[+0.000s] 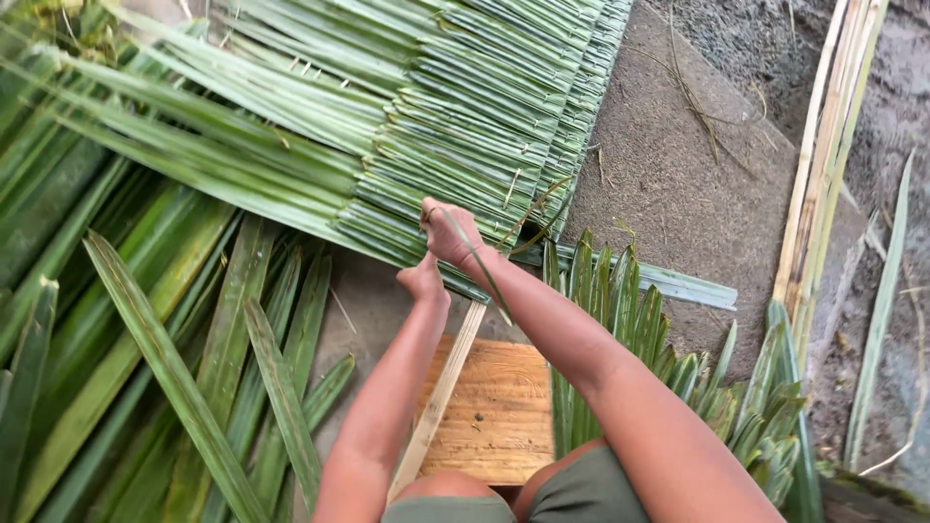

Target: Weaving palm leaves onto a wooden frame to create a thatched panel

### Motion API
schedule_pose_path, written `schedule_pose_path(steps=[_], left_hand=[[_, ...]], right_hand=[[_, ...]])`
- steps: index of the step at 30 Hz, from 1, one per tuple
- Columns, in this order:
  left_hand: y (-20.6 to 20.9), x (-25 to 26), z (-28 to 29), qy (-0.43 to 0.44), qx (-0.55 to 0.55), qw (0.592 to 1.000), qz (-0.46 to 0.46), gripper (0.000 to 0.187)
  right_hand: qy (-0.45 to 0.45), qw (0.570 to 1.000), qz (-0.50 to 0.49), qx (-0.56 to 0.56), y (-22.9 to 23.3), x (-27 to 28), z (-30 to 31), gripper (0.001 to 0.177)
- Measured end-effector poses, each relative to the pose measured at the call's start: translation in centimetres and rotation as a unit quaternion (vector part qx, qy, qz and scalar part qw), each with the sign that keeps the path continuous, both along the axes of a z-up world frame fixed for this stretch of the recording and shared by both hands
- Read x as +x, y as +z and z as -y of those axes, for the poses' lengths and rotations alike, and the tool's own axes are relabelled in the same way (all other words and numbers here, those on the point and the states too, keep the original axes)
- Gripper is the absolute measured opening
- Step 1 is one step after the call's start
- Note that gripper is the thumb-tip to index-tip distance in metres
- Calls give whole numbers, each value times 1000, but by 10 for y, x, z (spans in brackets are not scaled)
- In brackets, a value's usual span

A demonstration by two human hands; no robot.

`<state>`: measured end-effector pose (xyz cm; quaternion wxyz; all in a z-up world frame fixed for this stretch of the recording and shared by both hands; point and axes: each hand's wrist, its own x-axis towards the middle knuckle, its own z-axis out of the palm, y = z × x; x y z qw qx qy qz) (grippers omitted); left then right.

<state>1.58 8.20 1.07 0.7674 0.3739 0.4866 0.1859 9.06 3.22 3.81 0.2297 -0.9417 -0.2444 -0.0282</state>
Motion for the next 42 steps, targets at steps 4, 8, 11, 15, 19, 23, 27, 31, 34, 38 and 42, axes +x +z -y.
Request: schedule_pose_path(steps=[4,8,11,15,19,23,27,31,34,38,42], left_hand=[[9,-3,1,-5,1,1000,10,38],[-6,-2,5,-17,-5,1000,-20,44],[-9,-10,0,-43,-17,998,-52,41],[6,-27,20,-80,-43,995,-44,48],[-36,-36,40,-87,-38,995,-44,56],[-60,-37,43,-87,29,995,-37,61],[-80,-34,46,-69,46,996,-38,53],[-77,-32,50,-25,29,999,-8,43],[-55,-25,48,-65,63,996,-20,44],[-37,-28,46,-78,83,994,-3,45],[2,-32,35,-141,-65,988,-18,37]], right_hand=[[22,999,-13,-47,-10,-2,-2,21],[15,990,-140,-2,53,-17,-1,17],[37,944,-317,81,84,-42,30,21],[46,919,-384,76,129,-86,78,29],[33,958,-208,194,72,-102,115,29],[23,982,-58,180,45,-105,117,11],[47,985,-26,166,57,-108,117,5],[177,972,146,47,65,-125,105,10],[245,948,166,116,182,-153,81,9],[246,922,112,277,247,-163,84,15],[213,936,6,279,143,-128,97,69]])
